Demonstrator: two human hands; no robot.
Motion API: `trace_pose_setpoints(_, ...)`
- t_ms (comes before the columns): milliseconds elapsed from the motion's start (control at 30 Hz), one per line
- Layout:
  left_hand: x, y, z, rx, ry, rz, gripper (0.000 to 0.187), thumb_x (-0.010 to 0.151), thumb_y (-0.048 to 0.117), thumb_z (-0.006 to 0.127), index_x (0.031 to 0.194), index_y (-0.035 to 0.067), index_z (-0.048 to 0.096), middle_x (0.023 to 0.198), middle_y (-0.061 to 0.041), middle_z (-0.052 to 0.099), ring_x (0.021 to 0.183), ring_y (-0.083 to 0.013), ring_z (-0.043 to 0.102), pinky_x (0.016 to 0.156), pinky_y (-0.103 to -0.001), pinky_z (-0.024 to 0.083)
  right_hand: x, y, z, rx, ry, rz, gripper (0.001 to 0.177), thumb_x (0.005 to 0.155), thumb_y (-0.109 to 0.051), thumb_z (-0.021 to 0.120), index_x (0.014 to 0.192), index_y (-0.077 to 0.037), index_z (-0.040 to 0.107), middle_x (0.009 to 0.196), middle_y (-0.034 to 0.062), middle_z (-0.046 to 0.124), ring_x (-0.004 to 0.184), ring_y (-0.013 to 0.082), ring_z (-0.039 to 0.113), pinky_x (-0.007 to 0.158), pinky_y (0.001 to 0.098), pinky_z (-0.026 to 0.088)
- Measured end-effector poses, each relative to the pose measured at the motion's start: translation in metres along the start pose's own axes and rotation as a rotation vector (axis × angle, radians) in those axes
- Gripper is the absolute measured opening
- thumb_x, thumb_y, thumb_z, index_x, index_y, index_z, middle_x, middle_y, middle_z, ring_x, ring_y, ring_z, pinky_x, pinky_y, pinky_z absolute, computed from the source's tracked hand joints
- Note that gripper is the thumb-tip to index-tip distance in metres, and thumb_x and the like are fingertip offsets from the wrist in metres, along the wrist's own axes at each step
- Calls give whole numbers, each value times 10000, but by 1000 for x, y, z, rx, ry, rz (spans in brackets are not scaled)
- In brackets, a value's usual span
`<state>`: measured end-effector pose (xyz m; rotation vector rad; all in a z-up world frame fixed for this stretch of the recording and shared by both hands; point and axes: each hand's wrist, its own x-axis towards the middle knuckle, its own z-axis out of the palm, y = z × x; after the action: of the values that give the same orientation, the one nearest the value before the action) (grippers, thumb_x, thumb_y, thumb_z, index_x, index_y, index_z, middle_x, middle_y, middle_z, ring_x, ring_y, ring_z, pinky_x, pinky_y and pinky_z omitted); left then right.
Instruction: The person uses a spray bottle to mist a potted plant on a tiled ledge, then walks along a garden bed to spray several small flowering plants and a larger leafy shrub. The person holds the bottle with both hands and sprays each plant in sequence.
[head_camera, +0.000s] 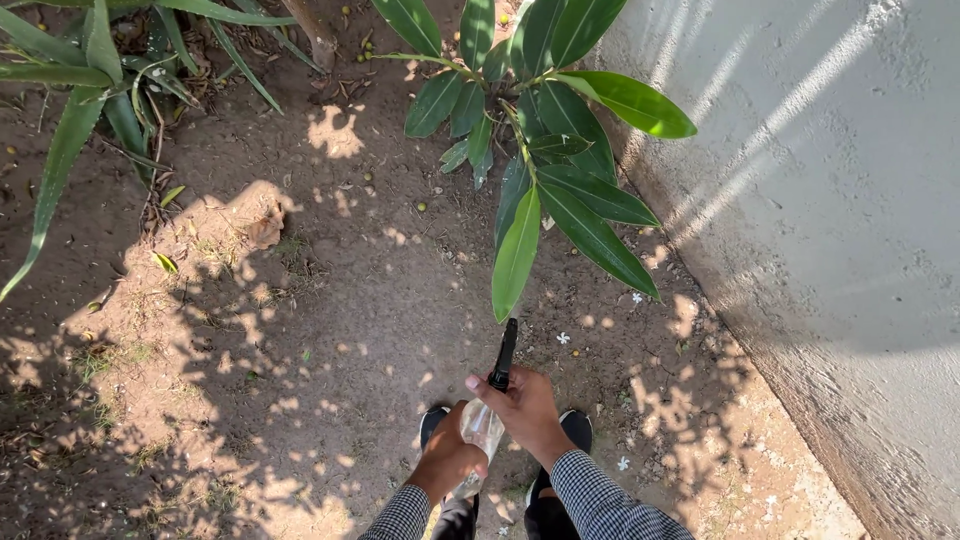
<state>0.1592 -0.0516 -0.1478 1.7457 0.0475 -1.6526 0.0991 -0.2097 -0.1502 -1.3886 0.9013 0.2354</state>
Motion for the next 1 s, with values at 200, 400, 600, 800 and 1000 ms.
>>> trace_pose_setpoints(200,5,4,-2,88,32,-54,1075,578,-37,733,1561,113,323,1432,-192,552,1223,-315,618,958,-421,536,-3,-5,1,70,-24,-67,345,868,-275,788,1081,-36,662,848,46,695,743,132,659,721,291,566)
trace_pose_setpoints(400,3,16,2,14,36,-83,1021,593,-113,699,1531,140,384,1213,-138,700,884,-206,554,735,-333,470,-4,-2,3,126,-20,-89,338,906,-307,724,1113,-59,629,1005,98,735,945,175,721,833,327,562)
trace_pose_setpoints(600,-1,47,-1,36,6,-7,998,586,-102,674,1512,182,433,1335,-114,561,1263,-302,542,977,-439,542,-5,7,-17,75,-271,-31,934,820,-577,681,1574,-211,270,1578,136,446,1474,335,401,1134,602,387)
trace_pose_setpoints(800,-7,69,-10,-210,-106,148,842,563,58,664,1383,38,477,1177,-146,546,1160,-299,565,1047,-453,453,-28,-14,-42,197,-460,125,1108,635,-491,723,1581,-149,261,1566,194,461,1467,400,416,1152,666,368)
trace_pose_setpoints(1000,-20,111,-14,-12,-115,288,1047,634,149,719,1567,158,244,1500,-208,382,1399,-397,387,1126,-591,377,-33,19,-36,113,-241,63,883,647,50,795,1448,-111,461,1135,103,711,996,237,719,852,382,620)
